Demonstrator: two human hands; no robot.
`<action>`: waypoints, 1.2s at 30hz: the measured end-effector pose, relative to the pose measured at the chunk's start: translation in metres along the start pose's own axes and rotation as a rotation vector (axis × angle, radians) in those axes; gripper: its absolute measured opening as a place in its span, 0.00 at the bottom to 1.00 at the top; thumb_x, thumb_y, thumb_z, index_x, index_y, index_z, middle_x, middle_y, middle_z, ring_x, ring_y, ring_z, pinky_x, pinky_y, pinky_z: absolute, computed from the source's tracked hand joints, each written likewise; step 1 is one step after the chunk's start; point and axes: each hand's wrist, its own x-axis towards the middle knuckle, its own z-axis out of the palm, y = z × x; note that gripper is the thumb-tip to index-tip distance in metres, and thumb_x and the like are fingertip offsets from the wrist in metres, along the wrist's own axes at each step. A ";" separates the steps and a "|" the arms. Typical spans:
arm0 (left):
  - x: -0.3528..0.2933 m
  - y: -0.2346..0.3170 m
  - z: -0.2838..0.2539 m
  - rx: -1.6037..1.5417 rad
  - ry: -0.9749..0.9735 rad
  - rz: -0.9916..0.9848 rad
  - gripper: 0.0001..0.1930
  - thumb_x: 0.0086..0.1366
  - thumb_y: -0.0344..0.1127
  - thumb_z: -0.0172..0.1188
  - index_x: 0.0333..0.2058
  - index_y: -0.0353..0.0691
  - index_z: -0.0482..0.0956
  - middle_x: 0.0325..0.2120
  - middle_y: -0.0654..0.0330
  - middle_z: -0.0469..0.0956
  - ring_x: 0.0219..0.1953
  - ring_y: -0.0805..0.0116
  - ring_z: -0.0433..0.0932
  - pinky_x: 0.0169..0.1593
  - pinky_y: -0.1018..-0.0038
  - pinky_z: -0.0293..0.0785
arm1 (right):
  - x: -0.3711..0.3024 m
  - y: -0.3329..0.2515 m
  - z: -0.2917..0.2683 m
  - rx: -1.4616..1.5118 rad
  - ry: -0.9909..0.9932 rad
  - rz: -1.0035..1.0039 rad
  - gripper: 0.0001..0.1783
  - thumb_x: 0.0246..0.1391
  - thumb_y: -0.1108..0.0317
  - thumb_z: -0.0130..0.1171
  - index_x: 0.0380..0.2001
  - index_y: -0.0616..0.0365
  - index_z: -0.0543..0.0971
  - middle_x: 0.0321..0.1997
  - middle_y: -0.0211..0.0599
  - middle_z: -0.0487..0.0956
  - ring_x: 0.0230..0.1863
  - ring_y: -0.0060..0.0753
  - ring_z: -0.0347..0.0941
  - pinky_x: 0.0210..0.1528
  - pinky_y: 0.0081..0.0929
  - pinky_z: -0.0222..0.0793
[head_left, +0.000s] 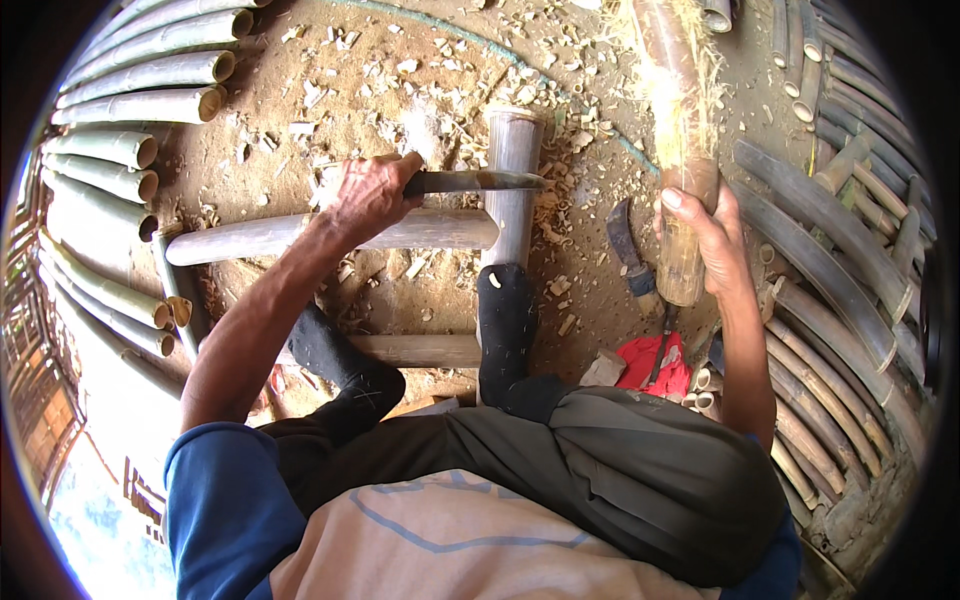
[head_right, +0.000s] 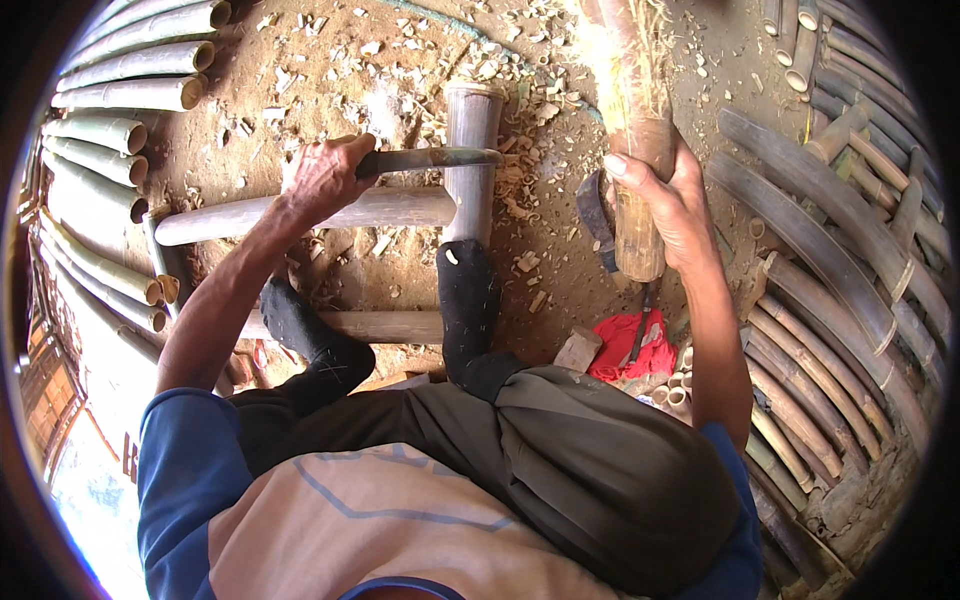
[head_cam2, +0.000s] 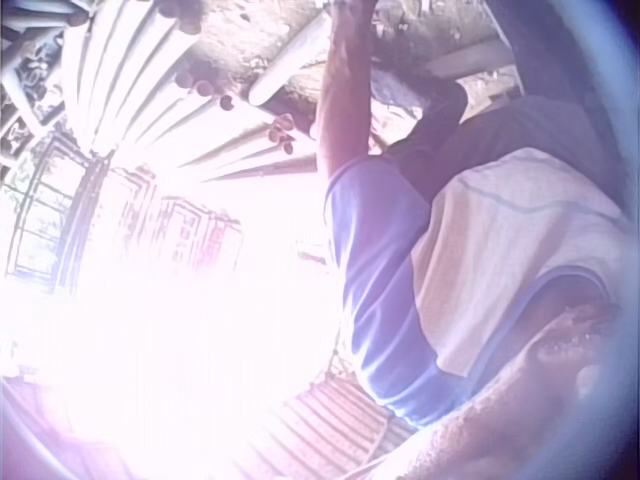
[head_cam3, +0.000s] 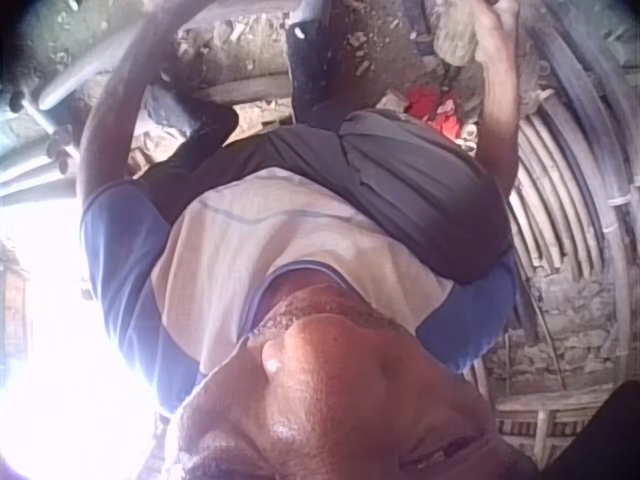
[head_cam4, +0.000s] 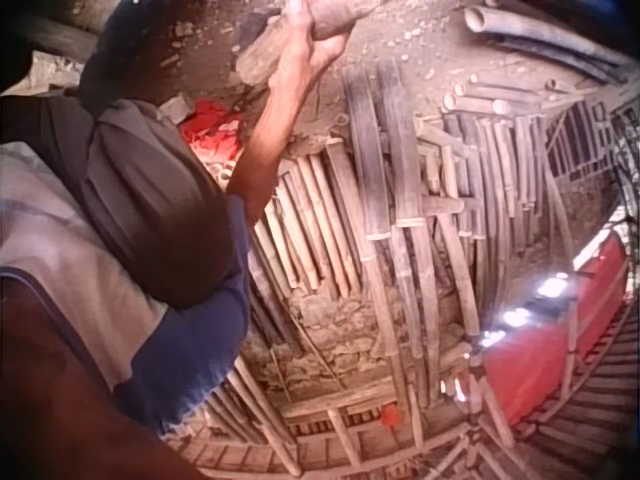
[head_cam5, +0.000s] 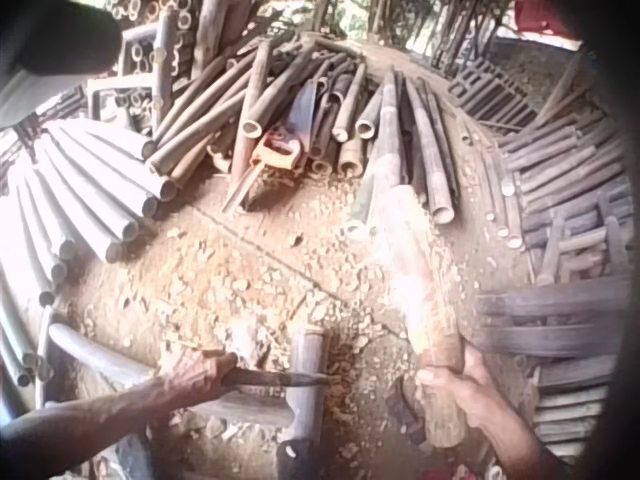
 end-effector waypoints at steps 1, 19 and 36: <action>-0.001 -0.002 0.002 -0.008 -0.009 -0.016 0.13 0.60 0.36 0.71 0.36 0.41 0.74 0.26 0.56 0.82 0.24 0.62 0.82 0.28 0.64 0.80 | 0.000 0.000 0.001 -0.008 -0.018 0.004 0.33 0.52 0.59 0.72 0.57 0.62 0.71 0.40 0.32 0.77 0.33 0.23 0.75 0.34 0.25 0.75; 0.004 0.008 -0.009 -0.031 -0.077 -0.065 0.12 0.61 0.36 0.71 0.35 0.40 0.76 0.27 0.55 0.83 0.27 0.61 0.84 0.31 0.64 0.81 | 0.004 0.004 0.007 -0.210 -0.129 -0.155 0.38 0.50 0.60 0.74 0.61 0.63 0.71 0.54 0.38 0.79 0.53 0.29 0.75 0.58 0.30 0.71; 0.004 -0.014 0.013 0.036 -0.071 0.005 0.06 0.65 0.35 0.63 0.36 0.41 0.76 0.23 0.53 0.81 0.23 0.60 0.81 0.28 0.62 0.80 | 0.005 -0.012 0.022 -0.821 -0.262 -0.433 0.43 0.41 0.55 0.79 0.60 0.59 0.72 0.50 0.44 0.81 0.49 0.38 0.80 0.52 0.37 0.79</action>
